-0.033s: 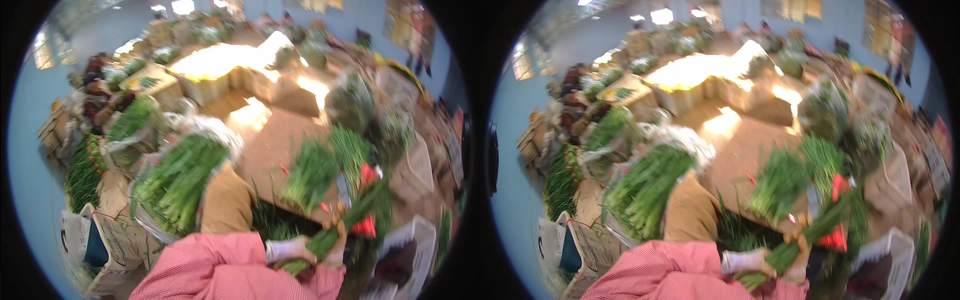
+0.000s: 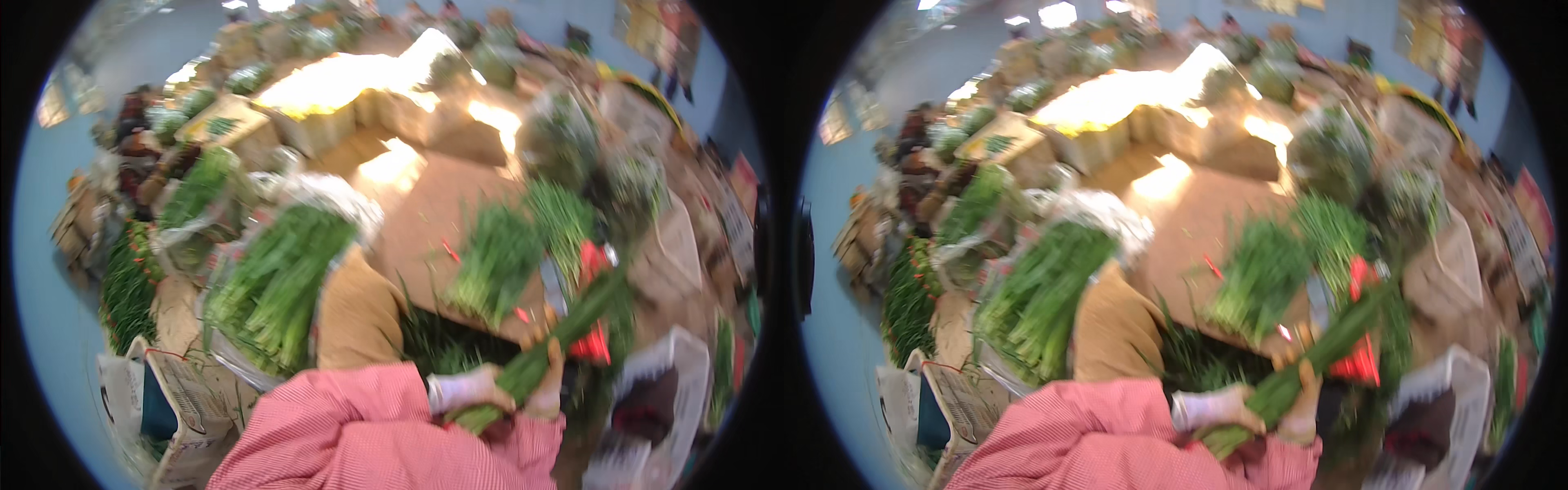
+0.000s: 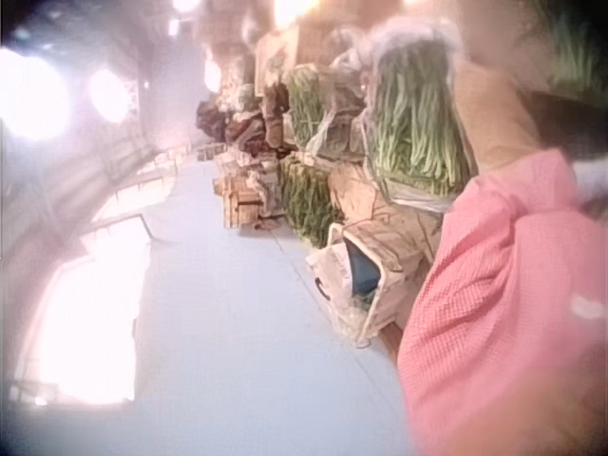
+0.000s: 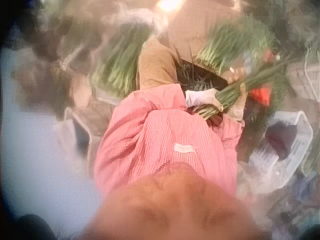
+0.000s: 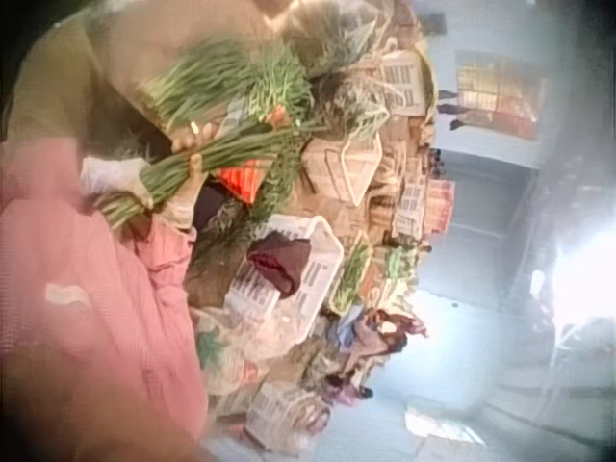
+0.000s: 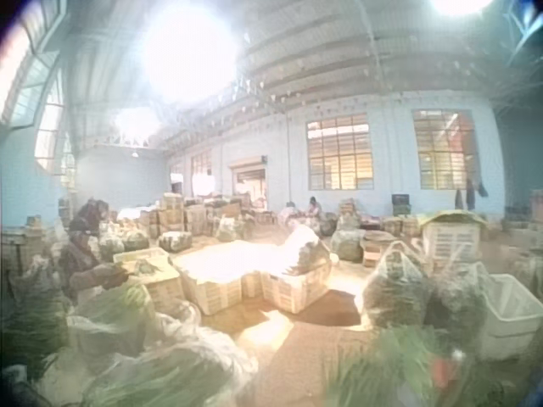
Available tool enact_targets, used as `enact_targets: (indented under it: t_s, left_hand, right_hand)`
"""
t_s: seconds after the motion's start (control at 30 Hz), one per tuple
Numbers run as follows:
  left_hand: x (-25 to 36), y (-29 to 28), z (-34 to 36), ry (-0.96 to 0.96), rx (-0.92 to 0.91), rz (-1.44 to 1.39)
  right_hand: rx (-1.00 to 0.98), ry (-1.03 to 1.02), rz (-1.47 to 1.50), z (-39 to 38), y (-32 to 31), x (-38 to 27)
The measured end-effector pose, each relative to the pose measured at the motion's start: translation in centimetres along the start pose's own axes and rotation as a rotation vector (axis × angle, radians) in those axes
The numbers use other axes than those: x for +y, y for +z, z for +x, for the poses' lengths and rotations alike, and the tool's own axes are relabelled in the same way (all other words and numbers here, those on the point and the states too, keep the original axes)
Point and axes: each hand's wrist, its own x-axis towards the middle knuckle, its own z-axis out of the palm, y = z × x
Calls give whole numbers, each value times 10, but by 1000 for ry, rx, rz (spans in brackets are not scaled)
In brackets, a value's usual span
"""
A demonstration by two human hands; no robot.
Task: The person gathers green onions from a plastic bag, aligns them into bundles, and secures each bundle with a red rubber band. The person places the finished bundles on the table and repeats the process.
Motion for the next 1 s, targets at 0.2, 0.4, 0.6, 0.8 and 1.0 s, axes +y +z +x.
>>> enact_targets:
  t_s: [0.2,0.4,0.6,0.8,1.0]
  left_hand:
    - [15,-4,45,47,114,141]
    - [46,-2,89,136,295,822]
    - [83,-116,98,292,287,427]
    - [50,-231,136,330,814,226]
    - [-20,-219,187,373,1013,417]
  right_hand:
    - [300,201,-350,-25,-49,-17]
    - [511,12,-466,37,-33,-6]
    - [391,156,-429,147,-32,-6]
    - [369,134,-451,231,-38,37]
    - [460,150,-910,266,-56,122]
